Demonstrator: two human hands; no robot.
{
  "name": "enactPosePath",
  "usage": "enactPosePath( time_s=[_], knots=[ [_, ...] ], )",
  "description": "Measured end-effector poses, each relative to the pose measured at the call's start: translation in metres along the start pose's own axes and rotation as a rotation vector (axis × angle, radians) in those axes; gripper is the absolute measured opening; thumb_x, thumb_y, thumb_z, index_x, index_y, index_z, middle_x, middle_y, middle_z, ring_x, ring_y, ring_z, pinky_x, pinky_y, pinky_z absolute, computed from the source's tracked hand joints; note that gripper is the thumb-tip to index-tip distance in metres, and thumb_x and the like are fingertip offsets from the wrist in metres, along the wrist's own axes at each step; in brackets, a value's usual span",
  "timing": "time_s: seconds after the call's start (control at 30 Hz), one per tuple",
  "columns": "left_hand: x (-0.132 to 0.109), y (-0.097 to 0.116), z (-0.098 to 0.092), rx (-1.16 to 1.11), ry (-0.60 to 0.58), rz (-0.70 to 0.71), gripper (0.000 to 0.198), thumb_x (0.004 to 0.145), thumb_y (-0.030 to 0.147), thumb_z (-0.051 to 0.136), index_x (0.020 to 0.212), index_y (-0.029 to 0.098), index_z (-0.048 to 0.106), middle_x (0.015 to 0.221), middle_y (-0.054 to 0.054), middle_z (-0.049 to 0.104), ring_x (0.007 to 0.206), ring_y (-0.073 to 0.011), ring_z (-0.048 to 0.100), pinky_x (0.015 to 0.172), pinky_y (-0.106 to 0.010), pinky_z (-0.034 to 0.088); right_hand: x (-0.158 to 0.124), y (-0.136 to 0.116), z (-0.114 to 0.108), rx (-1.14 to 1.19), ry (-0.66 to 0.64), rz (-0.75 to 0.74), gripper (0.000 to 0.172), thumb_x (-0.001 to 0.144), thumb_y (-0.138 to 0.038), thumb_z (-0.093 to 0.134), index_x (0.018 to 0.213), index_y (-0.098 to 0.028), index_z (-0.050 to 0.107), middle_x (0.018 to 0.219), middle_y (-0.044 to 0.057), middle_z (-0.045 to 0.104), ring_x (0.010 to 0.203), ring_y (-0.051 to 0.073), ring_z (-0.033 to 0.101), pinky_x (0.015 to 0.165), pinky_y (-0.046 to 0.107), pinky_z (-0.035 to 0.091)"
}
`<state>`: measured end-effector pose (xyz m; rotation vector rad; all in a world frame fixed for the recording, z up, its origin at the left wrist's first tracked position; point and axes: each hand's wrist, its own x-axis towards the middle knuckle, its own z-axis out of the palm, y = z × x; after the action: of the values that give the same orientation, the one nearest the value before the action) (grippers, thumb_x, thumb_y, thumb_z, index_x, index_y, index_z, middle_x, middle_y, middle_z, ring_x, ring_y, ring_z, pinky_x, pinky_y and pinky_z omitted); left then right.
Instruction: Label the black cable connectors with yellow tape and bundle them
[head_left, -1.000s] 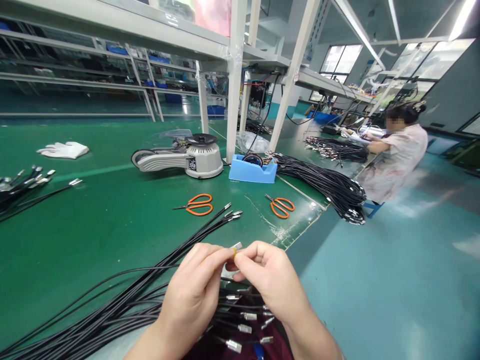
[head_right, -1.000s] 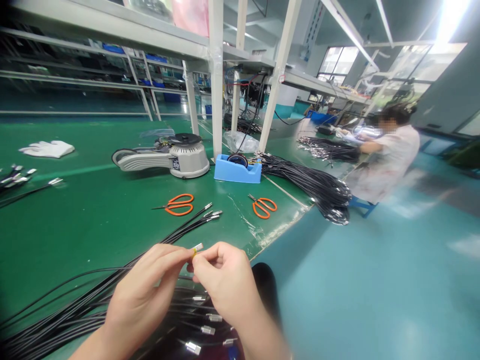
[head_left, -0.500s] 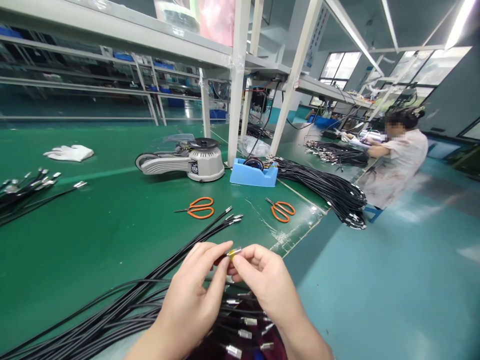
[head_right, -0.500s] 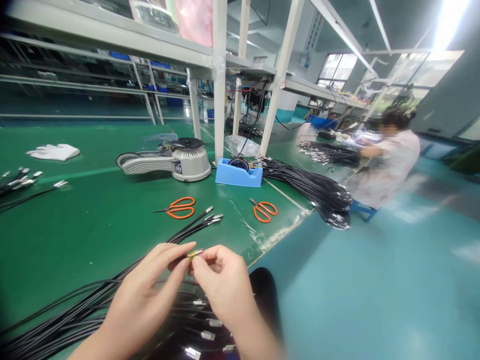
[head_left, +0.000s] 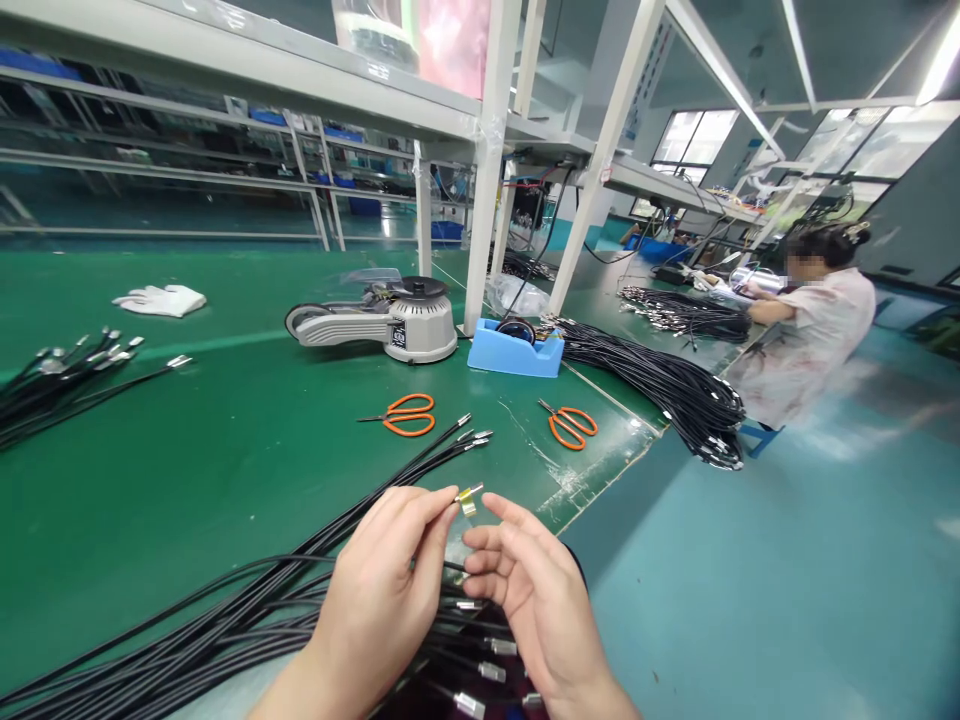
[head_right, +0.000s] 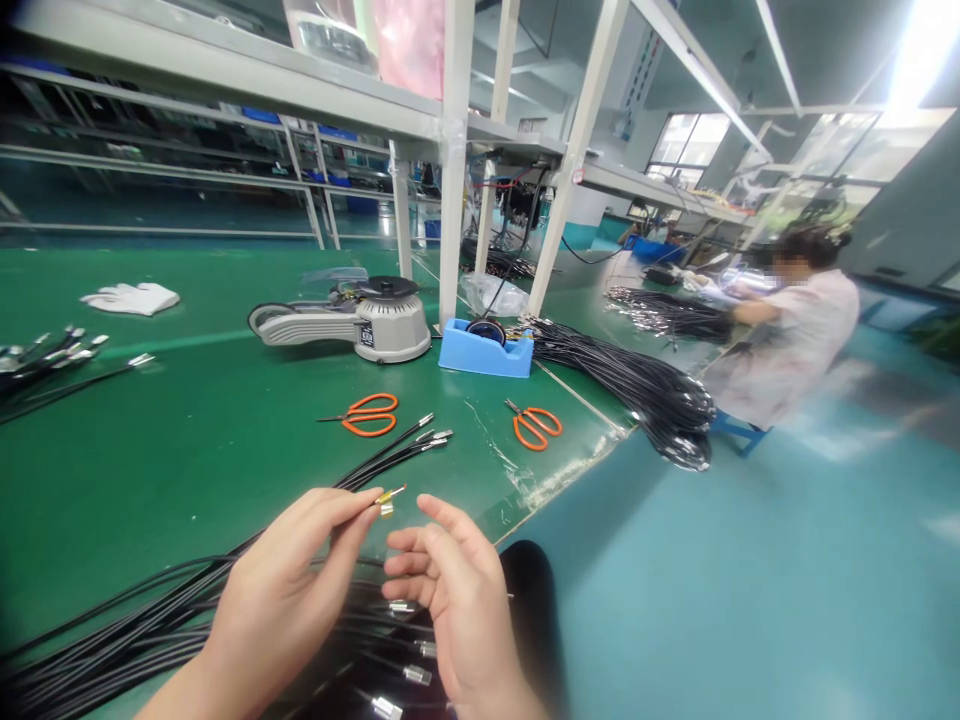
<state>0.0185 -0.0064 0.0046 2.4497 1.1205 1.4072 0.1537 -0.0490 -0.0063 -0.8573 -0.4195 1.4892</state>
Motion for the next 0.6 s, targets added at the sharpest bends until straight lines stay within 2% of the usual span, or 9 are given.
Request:
enactPosePath(
  time_s=[0.13, 0.23, 0.37, 0.47, 0.6],
  knots=[
    [-0.002, 0.0, 0.002, 0.049, -0.01, 0.056, 0.016, 0.089, 0.008, 0.051, 0.103, 0.013, 0.058, 0.082, -0.004, 0.062, 0.074, -0.0129, 0.056, 0.07, -0.024, 0.046, 0.0, 0.0, 0.004, -0.23, 0.019, -0.174, 0.035, 0.079, -0.045, 0.068, 0.097, -0.015, 0.062, 0.084, 0.004, 0.065, 0.07, 0.013, 0.061, 0.061, 0.025, 0.054],
    [-0.004, -0.001, 0.003, 0.083, -0.018, 0.083, 0.017, 0.089, 0.007, 0.051, 0.104, 0.011, 0.058, 0.081, -0.005, 0.061, 0.074, -0.0138, 0.055, 0.07, -0.025, 0.046, 0.001, -0.001, 0.012, -0.357, 0.034, -0.19, 0.035, 0.075, -0.044, 0.072, 0.091, -0.016, 0.061, 0.076, 0.001, 0.061, 0.066, 0.012, 0.058, 0.061, 0.023, 0.054],
    [-0.005, -0.002, 0.003, 0.085, -0.018, 0.085, 0.018, 0.09, 0.007, 0.05, 0.106, 0.011, 0.058, 0.083, -0.005, 0.062, 0.075, -0.0137, 0.055, 0.071, -0.024, 0.046, 0.001, 0.001, 0.018, -0.417, 0.059, -0.199, 0.029, 0.077, -0.042, 0.07, 0.082, -0.015, 0.06, 0.066, -0.001, 0.06, 0.061, 0.011, 0.057, 0.06, 0.023, 0.052],
    [-0.004, 0.0, 0.002, 0.063, -0.02, 0.031, 0.014, 0.089, 0.01, 0.052, 0.1, 0.013, 0.06, 0.082, -0.004, 0.063, 0.075, -0.0125, 0.057, 0.072, -0.022, 0.045, 0.0, 0.002, 0.017, -0.438, 0.07, -0.225, 0.027, 0.079, -0.041, 0.067, 0.08, -0.015, 0.06, 0.065, 0.0, 0.061, 0.06, 0.012, 0.058, 0.061, 0.023, 0.051],
    [0.0, 0.006, 0.0, -0.046, -0.066, -0.119, 0.008, 0.09, 0.017, 0.053, 0.087, 0.018, 0.06, 0.078, 0.0, 0.063, 0.071, -0.0102, 0.059, 0.068, -0.019, 0.045, 0.002, 0.001, 0.015, -0.459, 0.072, -0.261, 0.023, 0.08, -0.038, 0.065, 0.081, -0.015, 0.061, 0.069, 0.0, 0.062, 0.062, 0.012, 0.058, 0.062, 0.023, 0.051]
  ],
)
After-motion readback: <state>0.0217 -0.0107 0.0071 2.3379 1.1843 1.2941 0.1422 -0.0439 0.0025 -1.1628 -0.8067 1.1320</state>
